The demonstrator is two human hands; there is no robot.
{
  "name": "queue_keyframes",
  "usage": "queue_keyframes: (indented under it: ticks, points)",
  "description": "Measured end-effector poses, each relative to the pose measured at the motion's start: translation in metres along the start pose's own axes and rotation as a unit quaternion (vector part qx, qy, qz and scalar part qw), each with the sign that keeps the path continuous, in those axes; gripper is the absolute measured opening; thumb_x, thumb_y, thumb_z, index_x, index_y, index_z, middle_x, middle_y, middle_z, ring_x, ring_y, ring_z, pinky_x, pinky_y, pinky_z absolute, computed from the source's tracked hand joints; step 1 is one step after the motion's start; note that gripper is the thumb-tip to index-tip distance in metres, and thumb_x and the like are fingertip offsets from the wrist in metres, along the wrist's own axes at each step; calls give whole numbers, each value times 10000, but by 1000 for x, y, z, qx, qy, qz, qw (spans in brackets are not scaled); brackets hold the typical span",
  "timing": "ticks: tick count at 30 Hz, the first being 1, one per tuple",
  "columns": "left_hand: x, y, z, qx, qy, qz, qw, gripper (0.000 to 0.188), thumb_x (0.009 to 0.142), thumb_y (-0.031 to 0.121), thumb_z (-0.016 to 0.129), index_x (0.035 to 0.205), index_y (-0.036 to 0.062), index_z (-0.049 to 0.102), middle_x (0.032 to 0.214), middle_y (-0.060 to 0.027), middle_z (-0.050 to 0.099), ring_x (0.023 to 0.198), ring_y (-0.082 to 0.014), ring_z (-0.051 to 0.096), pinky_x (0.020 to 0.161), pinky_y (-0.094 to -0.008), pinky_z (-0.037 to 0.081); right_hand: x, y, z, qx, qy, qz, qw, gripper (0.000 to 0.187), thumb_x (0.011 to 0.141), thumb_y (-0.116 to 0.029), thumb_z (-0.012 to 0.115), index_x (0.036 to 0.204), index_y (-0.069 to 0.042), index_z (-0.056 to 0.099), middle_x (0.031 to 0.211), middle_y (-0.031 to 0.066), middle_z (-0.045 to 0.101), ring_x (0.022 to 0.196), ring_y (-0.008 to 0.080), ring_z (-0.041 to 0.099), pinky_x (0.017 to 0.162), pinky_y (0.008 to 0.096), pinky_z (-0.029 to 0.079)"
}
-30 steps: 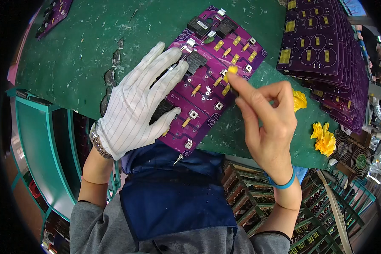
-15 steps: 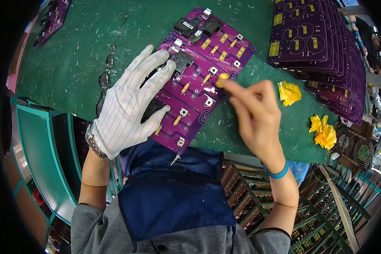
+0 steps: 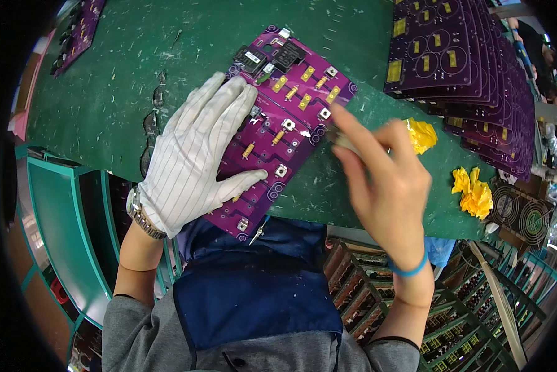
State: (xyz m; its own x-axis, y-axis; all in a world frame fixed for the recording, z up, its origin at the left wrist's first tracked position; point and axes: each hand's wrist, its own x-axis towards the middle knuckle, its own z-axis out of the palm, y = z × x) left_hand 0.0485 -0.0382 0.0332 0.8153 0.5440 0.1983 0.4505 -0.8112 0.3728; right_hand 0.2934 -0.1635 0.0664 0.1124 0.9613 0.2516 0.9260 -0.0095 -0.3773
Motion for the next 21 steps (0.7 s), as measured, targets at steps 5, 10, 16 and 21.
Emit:
queue_keyframes:
  ticks: [5, 10, 16, 21]
  points:
    - [3, -2, 3, 3, -11, -5, 1000, 894, 846, 381, 838, 1601, 65, 478, 1593, -171, 530, 1491, -390, 492, 1198, -499, 448, 22, -8, 14, -46, -77, 3, 996, 356, 933, -114, 787, 1287, -153, 792, 867, 68, 528, 717, 243, 617, 634, 401, 502]
    - [4, -1, 3, -11, -10, -11, 1000, 885, 826, 359, 844, 1583, 56, 500, 1586, -177, 536, 1476, -388, 507, 1198, -495, 450, 22, -19, 21, -99, -76, 16, 992, 334, 935, -125, 785, 1266, -159, 798, 874, 75, 514, 723, 238, 623, 639, 408, 509]
    - [3, -2, 2, -25, -13, -4, 1000, 884, 827, 346, 838, 1586, 47, 496, 1589, -174, 534, 1474, -392, 506, 1207, -496, 444, 27, -14, 27, -31, 11, 22, 999, 329, 931, -102, 791, 1245, -197, 812, 895, 67, 531, 717, 223, 643, 601, 376, 520]
    - [2, -3, 6, -24, -4, -2, 1000, 873, 838, 349, 834, 1581, 40, 498, 1585, -182, 534, 1473, -392, 506, 1214, -500, 437, 46, -17, 40, -46, -11, -31, 998, 332, 920, -118, 796, 1242, -196, 809, 909, 85, 549, 751, 248, 657, 608, 394, 530]
